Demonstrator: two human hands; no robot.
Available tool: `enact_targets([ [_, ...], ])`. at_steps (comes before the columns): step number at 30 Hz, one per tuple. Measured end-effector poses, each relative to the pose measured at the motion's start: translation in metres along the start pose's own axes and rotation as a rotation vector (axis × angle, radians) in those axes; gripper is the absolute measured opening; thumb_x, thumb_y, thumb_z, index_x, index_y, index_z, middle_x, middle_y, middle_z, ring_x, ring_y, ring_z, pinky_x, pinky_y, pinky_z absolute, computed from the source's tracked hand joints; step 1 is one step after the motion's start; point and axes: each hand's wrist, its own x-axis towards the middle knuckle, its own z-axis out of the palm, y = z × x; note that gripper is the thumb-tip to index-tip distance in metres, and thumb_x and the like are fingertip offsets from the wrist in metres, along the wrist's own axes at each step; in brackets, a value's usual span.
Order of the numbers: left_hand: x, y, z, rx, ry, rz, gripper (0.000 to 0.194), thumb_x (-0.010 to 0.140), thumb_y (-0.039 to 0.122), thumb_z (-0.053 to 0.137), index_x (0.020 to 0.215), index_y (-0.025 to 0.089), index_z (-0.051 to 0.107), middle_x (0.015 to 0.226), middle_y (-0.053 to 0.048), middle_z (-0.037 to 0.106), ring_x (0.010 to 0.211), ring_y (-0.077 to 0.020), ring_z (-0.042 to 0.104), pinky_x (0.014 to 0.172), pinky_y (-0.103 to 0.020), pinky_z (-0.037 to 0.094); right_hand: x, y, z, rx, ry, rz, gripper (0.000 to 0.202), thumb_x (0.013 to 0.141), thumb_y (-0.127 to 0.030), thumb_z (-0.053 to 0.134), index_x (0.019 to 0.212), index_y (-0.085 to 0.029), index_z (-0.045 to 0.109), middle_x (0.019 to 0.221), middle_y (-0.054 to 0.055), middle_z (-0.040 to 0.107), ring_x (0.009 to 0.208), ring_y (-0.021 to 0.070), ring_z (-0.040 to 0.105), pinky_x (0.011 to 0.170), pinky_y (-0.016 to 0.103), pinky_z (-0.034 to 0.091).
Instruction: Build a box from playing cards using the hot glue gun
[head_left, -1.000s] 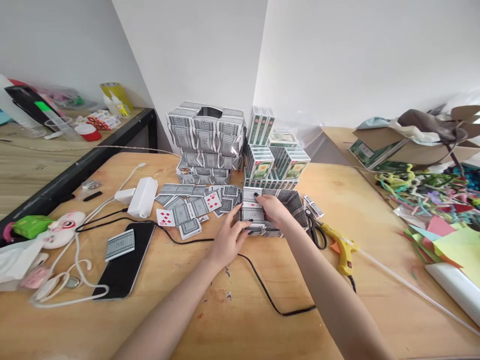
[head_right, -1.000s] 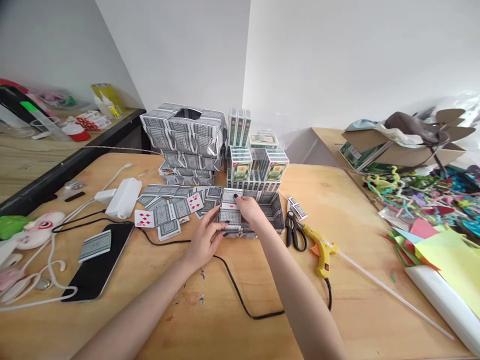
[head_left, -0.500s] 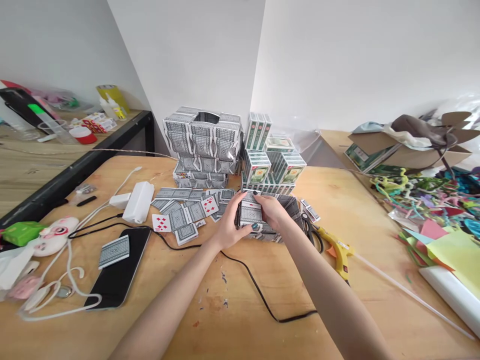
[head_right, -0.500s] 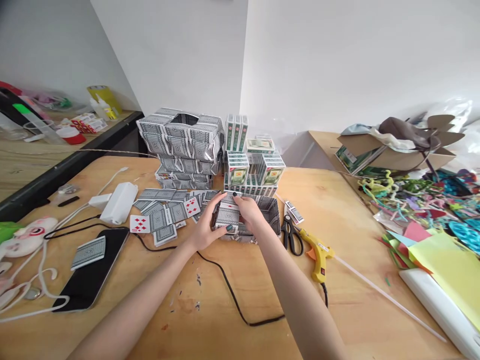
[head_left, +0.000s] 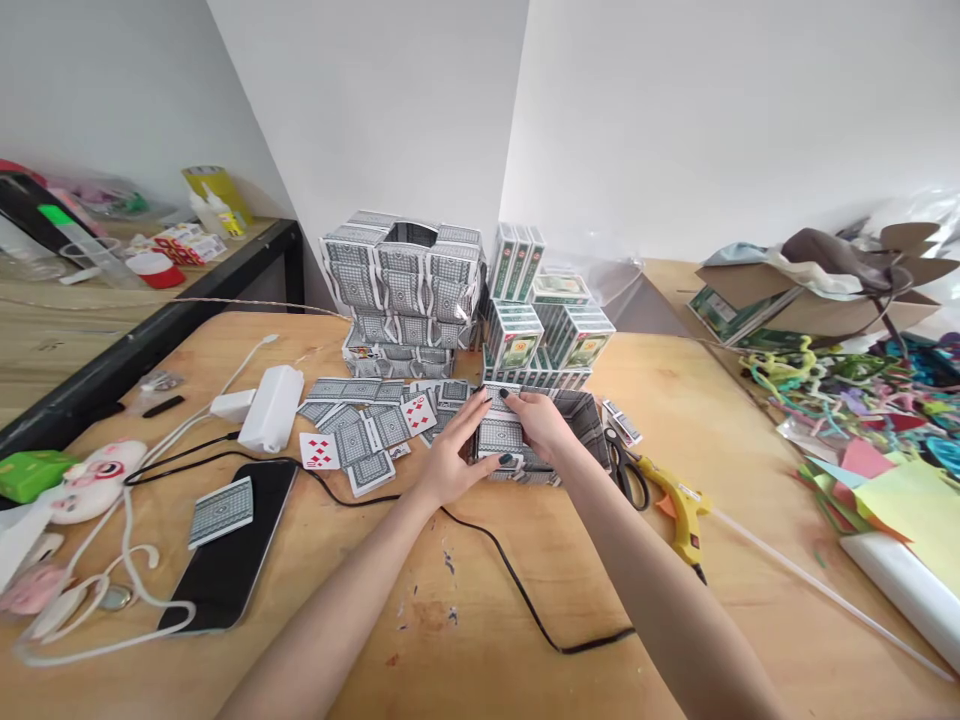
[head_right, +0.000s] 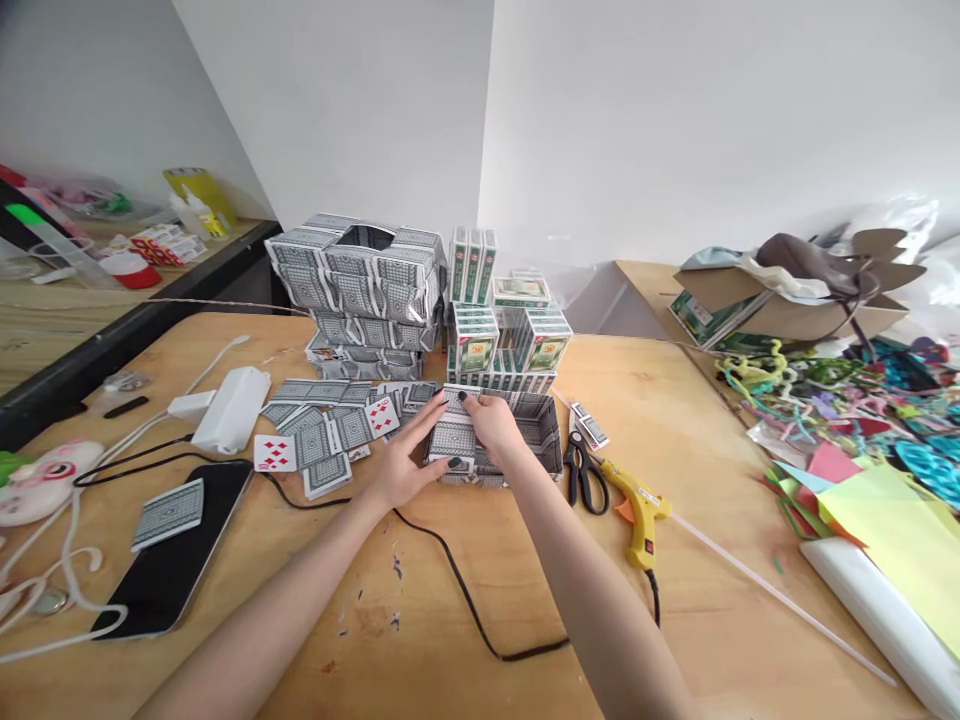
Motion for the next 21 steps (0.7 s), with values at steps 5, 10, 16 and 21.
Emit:
enact_targets([
  [5, -0.001, -0.002, 0.0, -0.008, 0.015, 0.018, 0.066, 0.077, 0.032, 0.061, 0.135, 0.026, 0.032, 0.144, -0.008, 0.03, 0.132, -0.0238, 0.028, 0.107, -0.044, 0.028, -0.001, -0.002, 0.0, 0.035, -0.028, 0.041, 0.015, 0.079, -0.029, 0.054, 0.077, -0.015, 0.059, 0.056, 0.002, 0.06, 0.051, 0.015, 0.056, 0.048, 0.026, 0.043],
  [10, -0.002, 0.001, 0.001, -0.046, 0.03, -0.036, 0.067, 0.077, 0.032, 0.061, 0.136, 0.027, 0.031, 0.143, -0.007, 0.032, 0.131, -0.023, 0.03, 0.108, -0.042, 0.027, -0.002, -0.005, 0.001, 0.007, -0.059, 0.047, 0.013, 0.079, -0.027, 0.053, 0.079, -0.015, 0.058, 0.06, 0.002, 0.062, 0.051, 0.0147, 0.056, 0.048, 0.026, 0.044],
  [16, -0.004, -0.002, 0.007, -0.201, 0.07, -0.067, 0.089, 0.077, 0.034, 0.061, 0.142, 0.025, 0.001, 0.148, -0.011, 0.018, 0.134, -0.024, 0.024, 0.107, -0.041, 0.028, -0.009, -0.004, 0.003, -0.129, -0.11, 0.003, 0.013, 0.079, -0.022, 0.051, 0.088, -0.017, 0.058, 0.073, 0.003, 0.066, 0.059, 0.0138, 0.059, 0.054, 0.025, 0.047],
  [21, -0.004, -0.003, 0.005, -0.056, -0.051, -0.06, 0.059, 0.08, 0.035, 0.055, 0.135, 0.028, 0.033, 0.15, -0.004, 0.012, 0.135, -0.0252, 0.018, 0.109, -0.04, 0.024, -0.011, -0.008, -0.001, -0.369, -0.108, -0.038, 0.016, 0.081, -0.027, 0.05, 0.088, -0.016, 0.058, 0.072, 0.002, 0.065, 0.059, 0.0137, 0.058, 0.052, 0.023, 0.044],
])
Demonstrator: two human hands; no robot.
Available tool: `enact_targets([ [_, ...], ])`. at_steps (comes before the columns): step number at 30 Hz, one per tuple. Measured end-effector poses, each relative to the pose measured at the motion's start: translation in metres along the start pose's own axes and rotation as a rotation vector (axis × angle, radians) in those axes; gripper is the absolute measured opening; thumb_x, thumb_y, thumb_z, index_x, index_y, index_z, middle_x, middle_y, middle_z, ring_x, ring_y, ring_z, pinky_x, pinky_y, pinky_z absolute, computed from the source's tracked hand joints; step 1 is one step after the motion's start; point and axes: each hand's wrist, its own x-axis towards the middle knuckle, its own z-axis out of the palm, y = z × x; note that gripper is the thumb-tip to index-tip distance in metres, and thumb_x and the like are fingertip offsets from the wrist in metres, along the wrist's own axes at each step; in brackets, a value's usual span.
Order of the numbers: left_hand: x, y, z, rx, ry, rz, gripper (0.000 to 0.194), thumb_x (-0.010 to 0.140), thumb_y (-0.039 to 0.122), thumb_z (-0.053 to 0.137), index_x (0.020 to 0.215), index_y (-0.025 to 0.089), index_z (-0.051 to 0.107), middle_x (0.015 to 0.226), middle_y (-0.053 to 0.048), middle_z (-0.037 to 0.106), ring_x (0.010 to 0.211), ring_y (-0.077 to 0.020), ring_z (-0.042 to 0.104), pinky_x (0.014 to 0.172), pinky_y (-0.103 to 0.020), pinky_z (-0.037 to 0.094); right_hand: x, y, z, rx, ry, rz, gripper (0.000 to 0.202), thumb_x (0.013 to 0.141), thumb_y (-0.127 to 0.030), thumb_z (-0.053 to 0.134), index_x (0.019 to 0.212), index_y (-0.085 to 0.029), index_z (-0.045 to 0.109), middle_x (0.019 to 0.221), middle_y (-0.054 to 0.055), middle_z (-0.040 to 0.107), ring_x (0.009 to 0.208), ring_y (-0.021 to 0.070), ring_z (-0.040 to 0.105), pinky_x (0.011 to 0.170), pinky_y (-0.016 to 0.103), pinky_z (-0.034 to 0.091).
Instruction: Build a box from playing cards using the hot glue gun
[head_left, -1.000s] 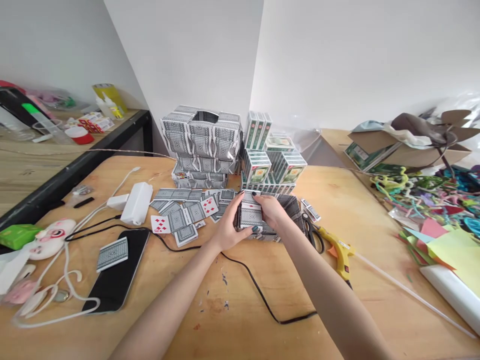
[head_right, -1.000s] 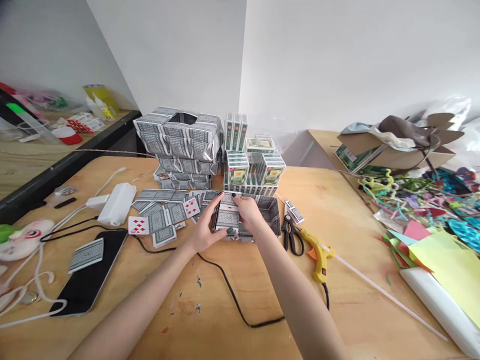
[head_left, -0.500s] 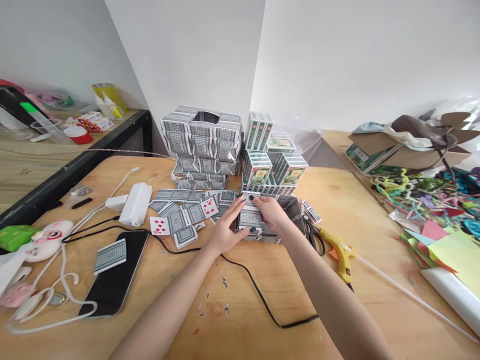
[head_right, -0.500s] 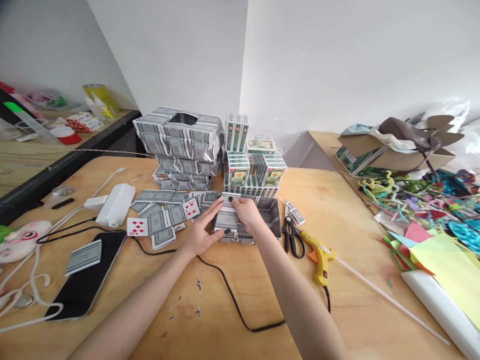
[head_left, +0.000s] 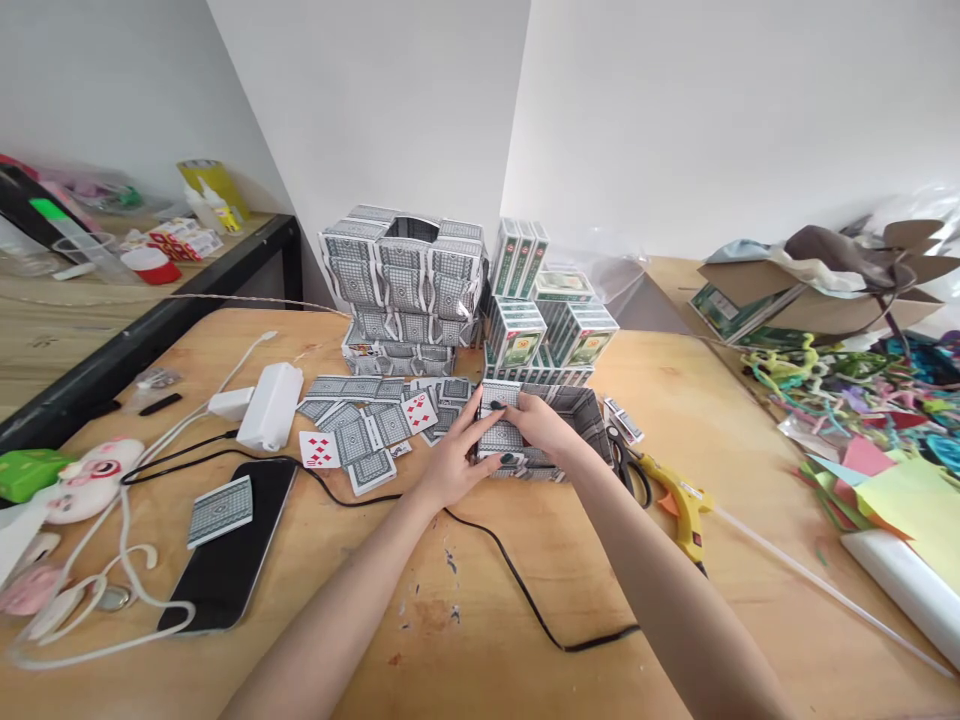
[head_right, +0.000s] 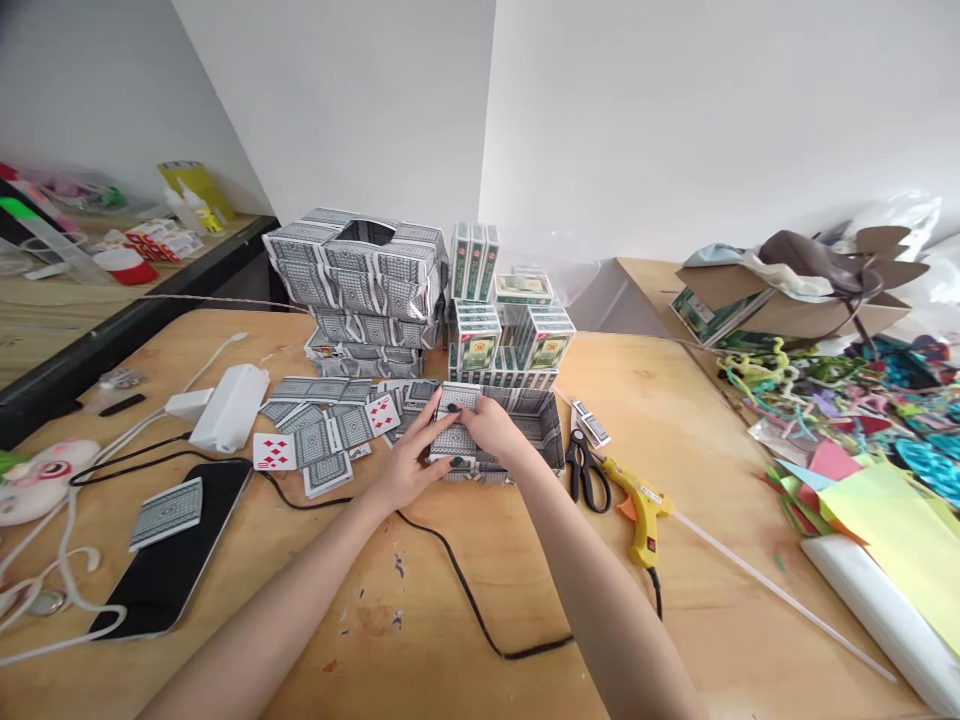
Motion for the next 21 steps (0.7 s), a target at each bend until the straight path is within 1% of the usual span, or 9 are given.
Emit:
enact_targets([
  [2, 0.0, 0.002, -0.002, 0.042, -0.02, 0.009, 0.045, 0.082, 0.035, 0.052, 0.126, 0.027, 0.047, 0.15, -0.003, 0.01, 0.135, -0.0258, 0.017, 0.109, -0.038, 0.026, -0.002, -0.002, -0.006, -0.122, 0.006, -0.001, 0.014, 0.08, -0.027, 0.051, 0.079, -0.015, 0.06, 0.065, 0.003, 0.064, 0.055, 0.0145, 0.056, 0.05, 0.024, 0.042],
  [4, -0.001, 0.003, -0.003, 0.062, -0.018, 0.023, 0.039, 0.083, 0.034, 0.051, 0.12, 0.025, 0.054, 0.15, -0.003, 0.01, 0.135, -0.026, 0.018, 0.108, -0.038, 0.027, -0.008, -0.005, -0.013, -0.241, 0.028, -0.016, 0.017, 0.078, -0.024, 0.052, 0.066, -0.015, 0.059, 0.058, 0.003, 0.062, 0.054, 0.0158, 0.056, 0.053, 0.025, 0.041],
  [6, -0.001, 0.003, -0.003, 0.073, -0.016, 0.039, 0.034, 0.083, 0.033, 0.051, 0.115, 0.023, 0.058, 0.15, -0.004, 0.011, 0.135, -0.0258, 0.019, 0.107, -0.038, 0.028, -0.021, -0.007, -0.019, -0.34, 0.087, -0.048, 0.022, 0.078, -0.022, 0.052, 0.058, -0.016, 0.057, 0.059, 0.005, 0.062, 0.061, 0.0178, 0.058, 0.06, 0.027, 0.04],
  [9, -0.001, 0.003, -0.003, 0.083, -0.011, 0.054, 0.03, 0.083, 0.031, 0.051, 0.111, 0.023, 0.061, 0.149, -0.004, 0.013, 0.133, -0.0252, 0.024, 0.106, -0.038, 0.031, -0.049, -0.002, -0.025, -0.451, 0.211, -0.137, 0.022, 0.082, -0.023, 0.045, 0.069, -0.017, 0.062, 0.076, 0.008, 0.067, 0.075, 0.0194, 0.06, 0.069, 0.028, 0.041],
  [11, 0.0, 0.002, -0.003, 0.075, 0.006, 0.065, 0.028, 0.083, 0.03, 0.052, 0.107, 0.024, 0.063, 0.148, -0.004, 0.018, 0.131, -0.0249, 0.03, 0.104, -0.038, 0.034, -0.065, 0.007, -0.023, -0.558, 0.206, -0.298, 0.017, 0.081, -0.025, 0.048, 0.082, -0.02, 0.064, 0.084, 0.005, 0.068, 0.078, 0.0183, 0.061, 0.071, 0.027, 0.043],
  [13, 0.0, 0.002, -0.003, 0.055, 0.033, 0.079, 0.025, 0.082, 0.029, 0.053, 0.103, 0.023, 0.066, 0.146, -0.005, 0.023, 0.127, -0.0248, 0.036, 0.102, -0.037, 0.037, -0.076, 0.019, -0.017, -0.659, 0.24, -0.394, 0.014, 0.078, -0.025, 0.055, 0.088, -0.021, 0.064, 0.087, 0.004, 0.069, 0.079, 0.0188, 0.062, 0.071, 0.028, 0.044],
  [17, 0.0, 0.005, -0.002, 0.033, 0.078, 0.096, 0.022, 0.082, 0.025, 0.054, 0.098, 0.022, 0.068, 0.145, -0.007, 0.028, 0.123, -0.024, 0.043, 0.098, -0.036, 0.042, -0.076, 0.041, 0.0, -0.868, 0.448, -0.554, 0.015, 0.073, -0.026, 0.064, 0.086, -0.018, 0.06, 0.083, 0.006, 0.069, 0.079, 0.0216, 0.062, 0.079, 0.035, 0.043],
  [19, 0.0, 0.006, -0.001, 0.033, 0.099, 0.114, 0.02, 0.082, 0.024, 0.054, 0.096, 0.022, 0.069, 0.145, -0.006, 0.027, 0.125, -0.0242, 0.04, 0.099, -0.038, 0.041, -0.073, 0.048, 0.007, -0.893, 0.538, -0.641, 0.015, 0.074, -0.026, 0.064, 0.084, -0.018, 0.057, 0.079, 0.005, 0.069, 0.075, 0.02, 0.062, 0.084, 0.037, 0.04],
  [21, 0.001, 0.007, 0.0, 0.032, 0.111, 0.142, 0.018, 0.081, 0.023, 0.055, 0.093, 0.022, 0.069, 0.144, -0.005, 0.03, 0.127, -0.0243, 0.037, 0.102, -0.041, 0.038, -0.07, 0.053, 0.012, -0.879, 0.604, -0.713, 0.013, 0.076, -0.026, 0.061, 0.084, -0.018, 0.055, 0.077, 0.003, 0.068, 0.072, 0.0179, 0.062, 0.088, 0.037, 0.037],
])
